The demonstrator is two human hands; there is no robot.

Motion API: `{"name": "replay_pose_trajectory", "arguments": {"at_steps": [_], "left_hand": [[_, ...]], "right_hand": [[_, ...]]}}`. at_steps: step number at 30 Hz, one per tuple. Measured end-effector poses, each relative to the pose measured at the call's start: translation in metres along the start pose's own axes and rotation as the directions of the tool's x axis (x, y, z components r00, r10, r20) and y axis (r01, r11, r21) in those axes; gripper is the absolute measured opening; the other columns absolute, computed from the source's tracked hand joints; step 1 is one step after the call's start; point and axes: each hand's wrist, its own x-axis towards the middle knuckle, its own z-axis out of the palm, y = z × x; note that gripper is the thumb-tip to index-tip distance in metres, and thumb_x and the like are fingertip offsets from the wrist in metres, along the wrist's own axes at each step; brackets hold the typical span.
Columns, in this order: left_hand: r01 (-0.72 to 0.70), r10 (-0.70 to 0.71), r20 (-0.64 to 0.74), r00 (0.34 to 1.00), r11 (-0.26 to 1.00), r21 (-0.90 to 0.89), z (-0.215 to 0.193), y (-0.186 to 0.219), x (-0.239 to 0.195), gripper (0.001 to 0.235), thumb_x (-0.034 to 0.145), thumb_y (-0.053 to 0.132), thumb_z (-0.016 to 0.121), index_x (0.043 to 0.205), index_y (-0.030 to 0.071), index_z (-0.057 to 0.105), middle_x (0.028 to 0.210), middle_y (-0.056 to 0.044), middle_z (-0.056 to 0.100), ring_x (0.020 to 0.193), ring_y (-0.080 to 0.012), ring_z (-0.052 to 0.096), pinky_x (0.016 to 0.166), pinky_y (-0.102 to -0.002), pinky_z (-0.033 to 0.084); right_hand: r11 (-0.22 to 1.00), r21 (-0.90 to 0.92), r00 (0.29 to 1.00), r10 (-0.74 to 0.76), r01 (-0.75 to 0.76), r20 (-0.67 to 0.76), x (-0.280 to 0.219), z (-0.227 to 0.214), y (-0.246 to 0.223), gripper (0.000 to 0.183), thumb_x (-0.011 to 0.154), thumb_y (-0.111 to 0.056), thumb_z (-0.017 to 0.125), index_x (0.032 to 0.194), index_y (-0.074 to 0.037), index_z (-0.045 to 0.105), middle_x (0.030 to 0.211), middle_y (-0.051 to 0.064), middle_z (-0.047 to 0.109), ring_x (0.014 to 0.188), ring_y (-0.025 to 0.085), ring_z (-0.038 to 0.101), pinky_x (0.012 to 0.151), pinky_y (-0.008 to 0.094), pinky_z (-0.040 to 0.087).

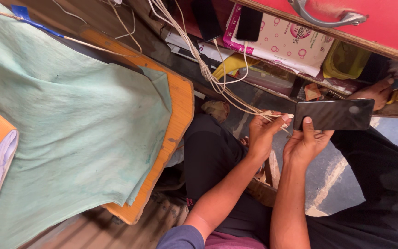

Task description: The person disassembles a smartphone, removes the back cover, and manipulates internal components including the battery and motherboard. They connect a charging cable to test the device, observe the screen booting, and then place the phone on the workbench.

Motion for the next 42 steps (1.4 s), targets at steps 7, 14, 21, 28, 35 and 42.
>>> {"name": "replay_pose_trajectory", "arguments": {"at_steps": [7,14,21,28,35,42], "left_hand": [[-0.049,0.049,-0.013,0.999,0.999,-0.009,0.001,-0.009,-0.004,0.019,0.093,-0.001,0.078,0.106,-0.001,0.063,0.100,-0.013,0.074,0.090,-0.0161,0.072,0.084,-0.028,0.059],[-0.031,0.029,-0.043,0.999,0.998,-0.054,0.003,-0.007,-0.005,0.021,0.091,0.000,0.078,0.104,0.000,0.062,0.099,-0.013,0.074,0.088,-0.0162,0.073,0.083,-0.028,0.060],[-0.034,0.033,-0.056,0.998,0.999,-0.024,0.002,0.005,-0.002,0.023,0.089,0.000,0.079,0.103,0.001,0.061,0.098,-0.013,0.074,0.087,-0.0164,0.073,0.083,-0.029,0.061],[-0.056,0.056,-0.052,0.997,0.998,-0.003,0.002,0.006,-0.001,0.023,0.089,0.001,0.080,0.102,0.001,0.062,0.096,-0.012,0.074,0.085,-0.0160,0.072,0.081,-0.029,0.060],[-0.024,0.024,-0.046,0.999,1.000,0.006,-0.002,0.002,0.002,0.023,0.089,0.002,0.080,0.103,0.000,0.062,0.097,-0.012,0.073,0.086,-0.0170,0.073,0.082,-0.030,0.061],[0.080,-0.079,-0.056,0.995,0.997,0.020,-0.007,0.001,0.006,0.024,0.092,0.003,0.076,0.109,0.001,0.059,0.102,-0.014,0.070,0.091,-0.0198,0.072,0.087,-0.035,0.059]], "right_hand": [[1.000,-0.022,1.000,-0.005,0.005,-0.003,0.000,-0.001,-0.001,0.051,0.100,0.017,0.060,0.146,0.001,0.043,0.132,0.019,0.062,0.112,0.026,0.070,0.095,0.040,0.065],[1.000,-0.021,1.000,0.009,-0.010,-0.010,0.001,-0.003,0.001,0.052,0.100,0.017,0.060,0.145,0.002,0.043,0.134,0.019,0.062,0.115,0.026,0.070,0.097,0.040,0.065],[0.998,-0.043,0.998,0.054,-0.053,0.013,0.003,-0.005,0.000,0.054,0.099,0.019,0.059,0.146,0.001,0.042,0.139,0.019,0.058,0.121,0.025,0.068,0.104,0.039,0.063],[0.997,-0.049,0.998,0.055,-0.054,0.021,0.003,-0.006,0.001,0.055,0.099,0.019,0.059,0.148,0.001,0.042,0.139,0.019,0.059,0.120,0.026,0.068,0.104,0.038,0.063],[0.998,-0.050,0.999,0.043,-0.042,0.009,0.004,-0.007,0.003,0.053,0.099,0.019,0.060,0.146,0.002,0.042,0.139,0.018,0.059,0.121,0.026,0.067,0.105,0.039,0.062],[0.997,-0.075,0.999,0.031,-0.029,0.016,0.004,-0.008,0.003,0.054,0.100,0.018,0.062,0.147,0.001,0.042,0.141,0.018,0.057,0.124,0.026,0.065,0.107,0.039,0.061]]}}
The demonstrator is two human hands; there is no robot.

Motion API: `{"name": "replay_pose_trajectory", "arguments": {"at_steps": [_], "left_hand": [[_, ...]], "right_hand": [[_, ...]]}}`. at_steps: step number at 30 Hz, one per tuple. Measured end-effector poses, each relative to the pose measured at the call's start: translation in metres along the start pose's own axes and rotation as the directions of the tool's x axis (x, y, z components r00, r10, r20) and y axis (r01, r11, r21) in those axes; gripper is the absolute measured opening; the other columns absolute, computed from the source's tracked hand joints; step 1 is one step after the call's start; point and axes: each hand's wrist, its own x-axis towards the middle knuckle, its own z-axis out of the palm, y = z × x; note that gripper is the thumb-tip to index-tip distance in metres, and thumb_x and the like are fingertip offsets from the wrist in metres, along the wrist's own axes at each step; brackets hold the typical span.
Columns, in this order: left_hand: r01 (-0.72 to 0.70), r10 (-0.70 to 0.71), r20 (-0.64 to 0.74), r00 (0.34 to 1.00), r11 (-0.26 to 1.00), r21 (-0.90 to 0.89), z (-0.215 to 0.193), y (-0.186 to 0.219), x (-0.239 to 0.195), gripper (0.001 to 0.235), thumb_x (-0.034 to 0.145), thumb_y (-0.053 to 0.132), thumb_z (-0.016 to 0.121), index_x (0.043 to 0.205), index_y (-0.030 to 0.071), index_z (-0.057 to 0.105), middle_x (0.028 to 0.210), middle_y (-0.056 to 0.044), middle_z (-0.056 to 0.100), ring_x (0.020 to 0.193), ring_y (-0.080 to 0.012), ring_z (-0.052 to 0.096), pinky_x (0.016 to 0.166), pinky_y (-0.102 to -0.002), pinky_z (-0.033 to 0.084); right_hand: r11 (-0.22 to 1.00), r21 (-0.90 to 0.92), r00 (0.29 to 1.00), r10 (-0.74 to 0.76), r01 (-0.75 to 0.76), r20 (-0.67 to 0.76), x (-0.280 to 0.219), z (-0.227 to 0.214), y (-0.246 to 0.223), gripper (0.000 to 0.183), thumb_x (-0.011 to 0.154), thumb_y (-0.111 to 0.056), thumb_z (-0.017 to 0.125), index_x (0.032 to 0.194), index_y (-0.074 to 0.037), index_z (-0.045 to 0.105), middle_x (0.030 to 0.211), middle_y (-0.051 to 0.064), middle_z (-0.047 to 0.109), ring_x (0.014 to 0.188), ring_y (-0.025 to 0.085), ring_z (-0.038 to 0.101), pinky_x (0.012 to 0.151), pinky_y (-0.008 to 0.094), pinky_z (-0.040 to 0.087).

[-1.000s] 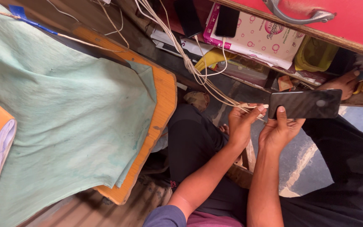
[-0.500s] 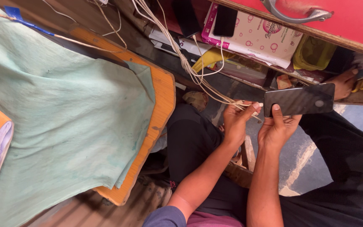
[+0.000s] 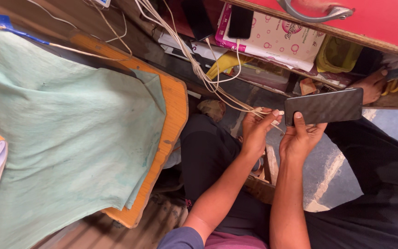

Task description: The person disassembles a smartphone, removes the back cover, and manipulates internal components including the battery and motherboard. They connect a charging cable to test the device, observe the screen booting, and then place the phone on the workbench.

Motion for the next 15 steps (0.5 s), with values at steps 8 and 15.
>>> {"name": "replay_pose_trajectory", "arguments": {"at_steps": [8,15], "left_hand": [[0.238,-0.274,-0.009,0.962,0.817,0.526,-0.010,0.007,0.009,0.066,0.090,0.045,0.070,0.137,0.007,0.044,0.125,-0.012,0.064,0.112,-0.0233,0.065,0.099,-0.046,0.049],[0.059,-0.178,-0.016,0.984,0.240,0.969,-0.004,0.071,-0.004,0.074,0.096,0.069,0.053,0.088,0.000,0.077,0.082,-0.017,0.076,0.083,-0.0301,0.076,0.079,-0.042,0.056]], "right_hand": [[0.995,-0.063,0.996,-0.074,0.077,0.045,0.006,-0.009,-0.003,0.062,0.097,0.018,0.065,0.149,-0.005,0.041,0.147,0.015,0.055,0.134,0.026,0.060,0.118,0.042,0.054],[0.987,-0.092,0.991,-0.127,0.129,0.033,0.012,-0.024,-0.004,0.066,0.096,0.020,0.065,0.151,-0.005,0.040,0.148,0.012,0.054,0.136,0.024,0.057,0.117,0.039,0.053]]}}
